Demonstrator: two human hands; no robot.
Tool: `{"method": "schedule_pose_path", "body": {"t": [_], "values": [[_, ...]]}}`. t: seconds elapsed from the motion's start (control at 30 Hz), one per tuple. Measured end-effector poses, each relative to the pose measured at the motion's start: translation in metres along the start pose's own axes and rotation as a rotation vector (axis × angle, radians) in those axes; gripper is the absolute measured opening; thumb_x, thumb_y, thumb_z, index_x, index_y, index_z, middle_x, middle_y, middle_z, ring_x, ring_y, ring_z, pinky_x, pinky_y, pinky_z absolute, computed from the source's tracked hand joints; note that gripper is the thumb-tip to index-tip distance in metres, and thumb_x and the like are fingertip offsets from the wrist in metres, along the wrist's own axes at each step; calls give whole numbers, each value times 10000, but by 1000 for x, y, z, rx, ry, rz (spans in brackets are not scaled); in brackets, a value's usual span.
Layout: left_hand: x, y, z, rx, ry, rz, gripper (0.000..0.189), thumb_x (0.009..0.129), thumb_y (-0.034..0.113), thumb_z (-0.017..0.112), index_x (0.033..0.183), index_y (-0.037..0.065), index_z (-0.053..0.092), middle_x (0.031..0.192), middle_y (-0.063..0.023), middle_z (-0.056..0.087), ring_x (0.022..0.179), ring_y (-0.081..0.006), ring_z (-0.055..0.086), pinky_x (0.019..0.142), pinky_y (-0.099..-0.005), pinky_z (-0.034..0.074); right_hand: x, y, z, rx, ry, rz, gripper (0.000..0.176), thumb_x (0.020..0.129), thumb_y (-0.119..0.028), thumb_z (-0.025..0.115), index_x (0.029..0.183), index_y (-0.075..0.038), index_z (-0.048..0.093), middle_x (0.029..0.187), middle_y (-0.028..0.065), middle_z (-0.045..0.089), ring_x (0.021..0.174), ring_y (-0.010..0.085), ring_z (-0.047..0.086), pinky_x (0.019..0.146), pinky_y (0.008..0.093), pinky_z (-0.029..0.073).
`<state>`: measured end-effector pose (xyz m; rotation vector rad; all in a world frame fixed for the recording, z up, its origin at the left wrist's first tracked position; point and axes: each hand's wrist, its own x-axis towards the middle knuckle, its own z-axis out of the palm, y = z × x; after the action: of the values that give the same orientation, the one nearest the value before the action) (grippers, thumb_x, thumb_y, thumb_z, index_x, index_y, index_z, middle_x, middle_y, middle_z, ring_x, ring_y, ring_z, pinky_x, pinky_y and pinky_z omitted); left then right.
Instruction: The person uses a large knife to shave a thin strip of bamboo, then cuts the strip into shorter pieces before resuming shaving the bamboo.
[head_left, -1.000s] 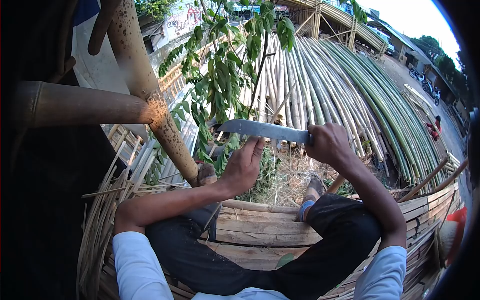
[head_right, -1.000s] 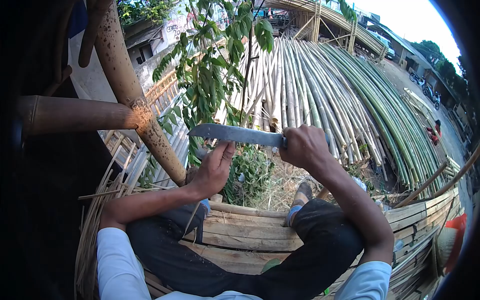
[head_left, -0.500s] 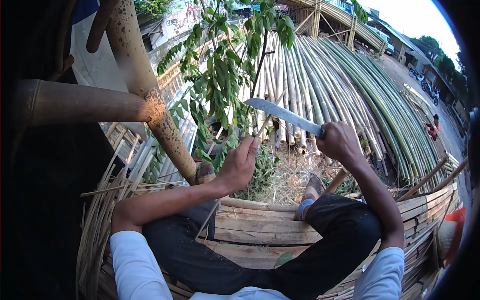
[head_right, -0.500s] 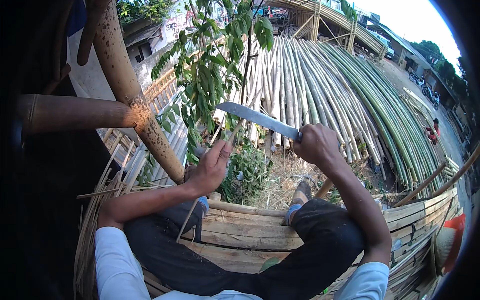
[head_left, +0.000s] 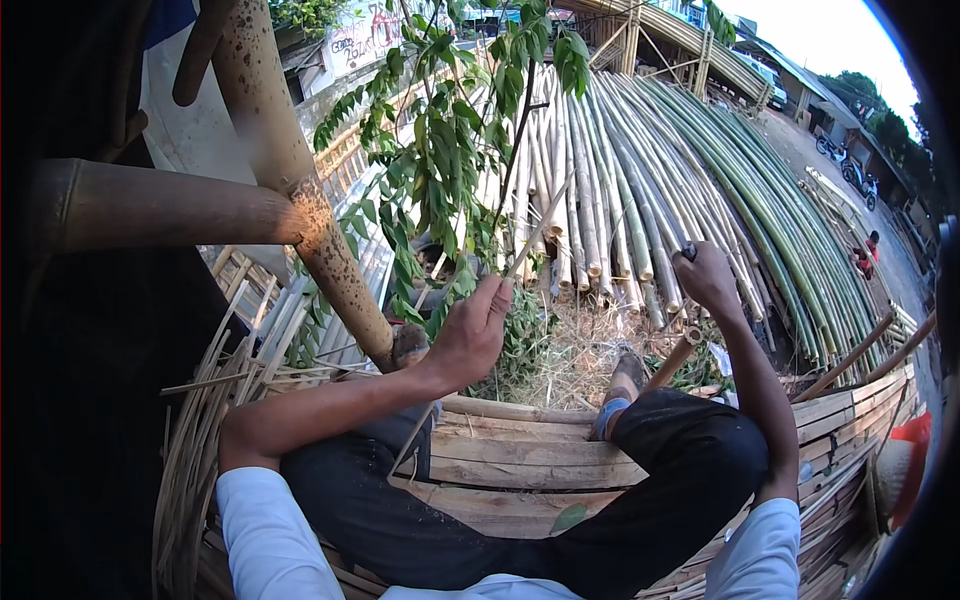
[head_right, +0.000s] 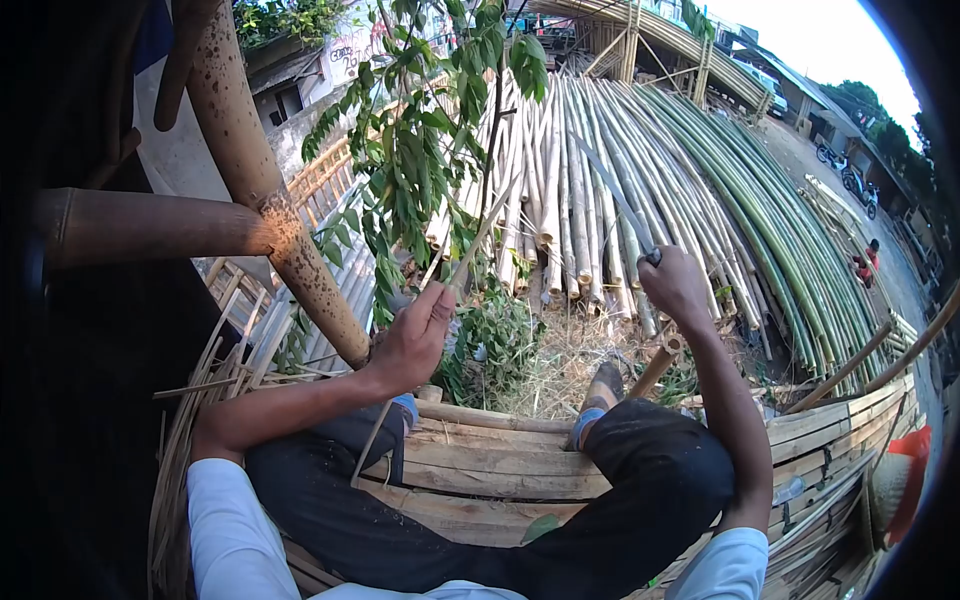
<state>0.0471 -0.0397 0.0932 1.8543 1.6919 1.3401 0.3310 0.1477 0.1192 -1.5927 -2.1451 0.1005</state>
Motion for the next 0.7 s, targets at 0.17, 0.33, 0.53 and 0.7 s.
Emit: {"method": "schedule_pose_path", "body": {"t": [0.17, 0.33, 0.53, 0.7], "values": [[3, -13, 10, -78, 27, 52, 317, 1026, 297, 344, 940, 14, 458, 614, -191, 499, 582, -387, 537, 555, -454, 380, -21, -35, -21, 148, -20, -151, 303, 856, -310, 604, 783, -20, 658, 556, 110, 578, 489, 218, 551, 531, 388, 405], [6, -22, 16, -95, -30, -18, 314, 1028, 281, 342, 935, 13, 478, 637, -141, 489, 571, -269, 515, 575, -415, 388, -33, -67, -11, 16, -109, -409, 177, 787, -254, 655, 799, -78, 669, 598, 101, 622, 557, 257, 636, 598, 394, 500], [7, -18, 15, -239, -77, -81, 333, 1032, 342, 344, 958, 43, 471, 690, 23, 379, 602, -82, 364, 549, -261, 347, -42, -90, -1, -68, -131, -636, 163, 739, -247, 682, 791, -95, 656, 596, 91, 634, 531, 277, 626, 545, 405, 487], [4, -8, 15, -167, -58, -36, 314, 1022, 288, 385, 1017, -10, 484, 624, -161, 475, 531, -257, 474, 549, -406, 368, -38, -90, 2, -81, -183, -566, 138, 704, -209, 660, 760, -83, 666, 581, 111, 622, 522, 289, 619, 541, 405, 487]]}}
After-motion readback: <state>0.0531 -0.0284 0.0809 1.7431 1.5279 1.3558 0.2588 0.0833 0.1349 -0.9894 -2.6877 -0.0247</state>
